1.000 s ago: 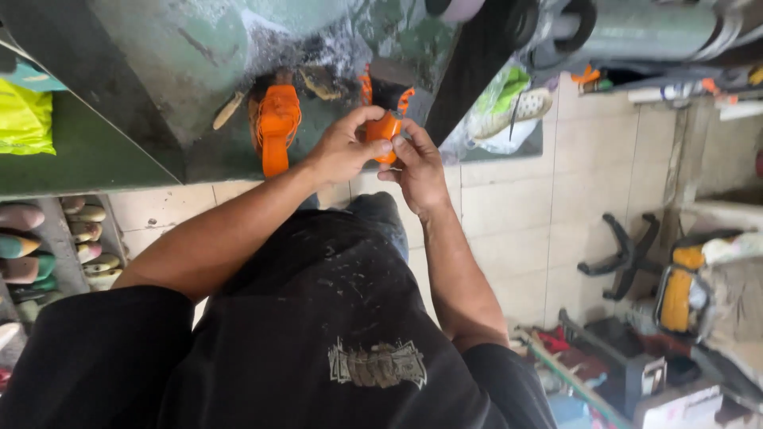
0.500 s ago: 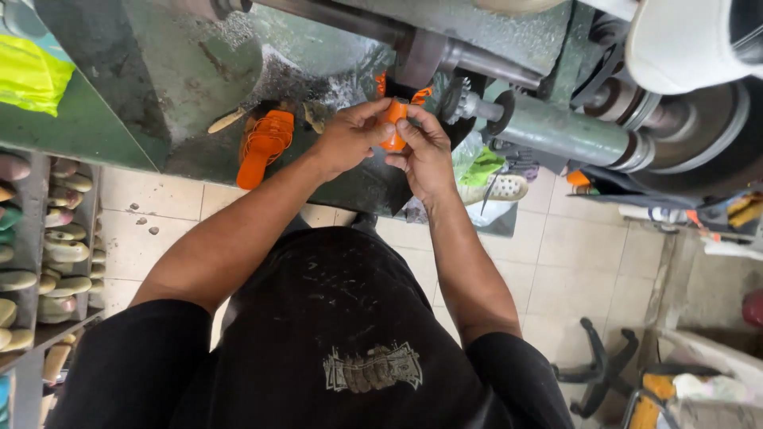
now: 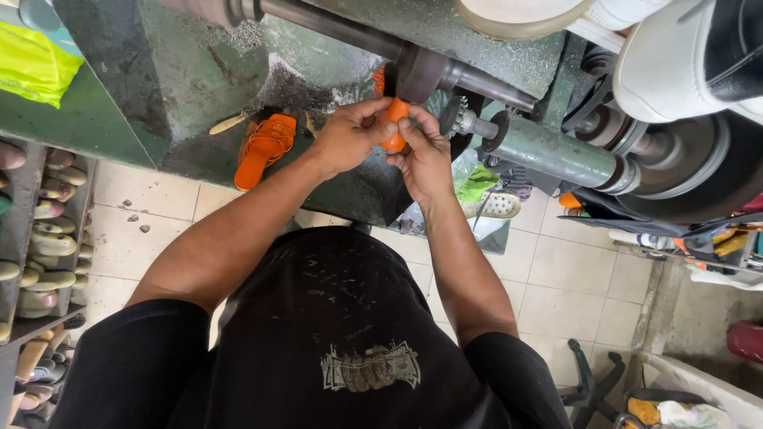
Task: Sanding the heel of an orange high-heeled shoe using a stationary belt sander to smooth the surface.
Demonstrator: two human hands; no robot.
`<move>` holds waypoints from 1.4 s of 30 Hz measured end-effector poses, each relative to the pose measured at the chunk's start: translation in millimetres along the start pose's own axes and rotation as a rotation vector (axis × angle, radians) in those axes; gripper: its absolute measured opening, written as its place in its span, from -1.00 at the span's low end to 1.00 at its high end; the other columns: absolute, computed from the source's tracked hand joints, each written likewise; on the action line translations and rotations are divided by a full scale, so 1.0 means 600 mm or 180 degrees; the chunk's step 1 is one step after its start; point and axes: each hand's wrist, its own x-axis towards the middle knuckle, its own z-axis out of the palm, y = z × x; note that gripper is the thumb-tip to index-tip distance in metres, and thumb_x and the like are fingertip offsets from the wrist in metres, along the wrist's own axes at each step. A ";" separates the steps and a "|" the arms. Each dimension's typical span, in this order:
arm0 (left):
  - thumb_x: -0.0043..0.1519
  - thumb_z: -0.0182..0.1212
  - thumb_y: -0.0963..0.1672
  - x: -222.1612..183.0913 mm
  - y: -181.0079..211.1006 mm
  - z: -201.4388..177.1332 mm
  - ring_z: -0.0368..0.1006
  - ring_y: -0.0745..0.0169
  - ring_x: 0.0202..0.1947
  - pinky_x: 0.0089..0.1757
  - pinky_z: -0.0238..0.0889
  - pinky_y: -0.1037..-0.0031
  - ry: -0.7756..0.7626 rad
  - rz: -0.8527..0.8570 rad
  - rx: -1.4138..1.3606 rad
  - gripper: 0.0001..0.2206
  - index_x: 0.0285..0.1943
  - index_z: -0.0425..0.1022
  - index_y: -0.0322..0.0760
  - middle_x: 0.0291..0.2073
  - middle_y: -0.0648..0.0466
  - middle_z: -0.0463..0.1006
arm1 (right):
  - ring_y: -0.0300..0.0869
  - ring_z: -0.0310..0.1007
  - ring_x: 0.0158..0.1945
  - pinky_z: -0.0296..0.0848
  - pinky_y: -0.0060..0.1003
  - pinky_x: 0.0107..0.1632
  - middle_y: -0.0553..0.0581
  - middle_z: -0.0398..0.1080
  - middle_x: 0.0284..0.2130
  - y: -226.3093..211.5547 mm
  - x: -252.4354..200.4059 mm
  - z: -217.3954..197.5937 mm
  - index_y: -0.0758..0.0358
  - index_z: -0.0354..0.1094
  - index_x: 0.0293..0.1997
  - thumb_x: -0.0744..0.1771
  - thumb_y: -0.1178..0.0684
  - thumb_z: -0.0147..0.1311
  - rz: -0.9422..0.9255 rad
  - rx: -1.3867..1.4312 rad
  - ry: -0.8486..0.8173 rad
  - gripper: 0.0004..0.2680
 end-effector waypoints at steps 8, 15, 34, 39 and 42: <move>0.28 0.46 -0.02 -0.005 0.024 0.006 0.58 0.27 -0.35 -0.42 0.53 0.48 0.0198 0.0011 -0.0012 -0.54 0.32 0.49 -0.20 -0.35 -0.01 0.61 | 0.08 0.63 -0.43 0.72 -0.24 -0.46 0.42 0.48 -0.35 0.000 -0.003 0.010 0.32 0.37 0.17 0.37 0.11 0.21 -0.0052 0.0067 0.0006 -0.74; 0.29 0.44 -0.03 -0.005 0.032 -0.002 0.56 0.28 -0.36 -0.41 0.49 0.45 0.0306 0.0003 0.0091 -0.59 0.29 0.53 -0.15 -0.37 0.00 0.61 | 0.07 0.63 -0.44 0.72 -0.22 -0.45 0.45 0.49 -0.35 0.007 0.008 0.014 0.34 0.35 0.18 0.37 0.12 0.21 0.0005 0.0130 -0.0077 -0.73; 0.31 0.43 0.01 -0.022 0.058 0.004 0.62 0.06 -0.12 -0.14 0.52 0.25 0.0186 0.0016 0.0180 -0.49 0.36 0.44 -0.27 -0.17 -0.16 0.63 | 0.06 0.62 -0.45 0.72 -0.21 -0.46 0.49 0.49 -0.34 0.007 -0.002 -0.003 0.32 0.32 0.22 0.37 0.09 0.19 -0.0085 0.0020 -0.0018 -0.71; 0.29 0.45 -0.06 -0.030 0.068 -0.005 0.61 0.10 -0.14 -0.13 0.52 0.22 0.0265 0.0143 0.0024 -0.55 0.30 0.48 -0.31 -0.16 -0.18 0.62 | 0.05 0.62 -0.46 0.72 -0.21 -0.45 0.49 0.49 -0.35 0.005 -0.008 0.013 0.31 0.35 0.20 0.37 0.10 0.19 -0.0071 0.0021 -0.0057 -0.73; 0.31 0.44 -0.05 -0.027 0.056 -0.011 0.59 0.16 -0.22 -0.17 0.52 0.31 0.0298 0.0125 0.0035 -0.56 0.33 0.47 -0.26 -0.26 -0.10 0.63 | 0.02 0.62 -0.46 0.72 -0.24 -0.45 0.47 0.50 -0.35 0.009 -0.003 0.017 0.31 0.35 0.20 0.38 0.09 0.19 -0.0072 0.0027 -0.0130 -0.73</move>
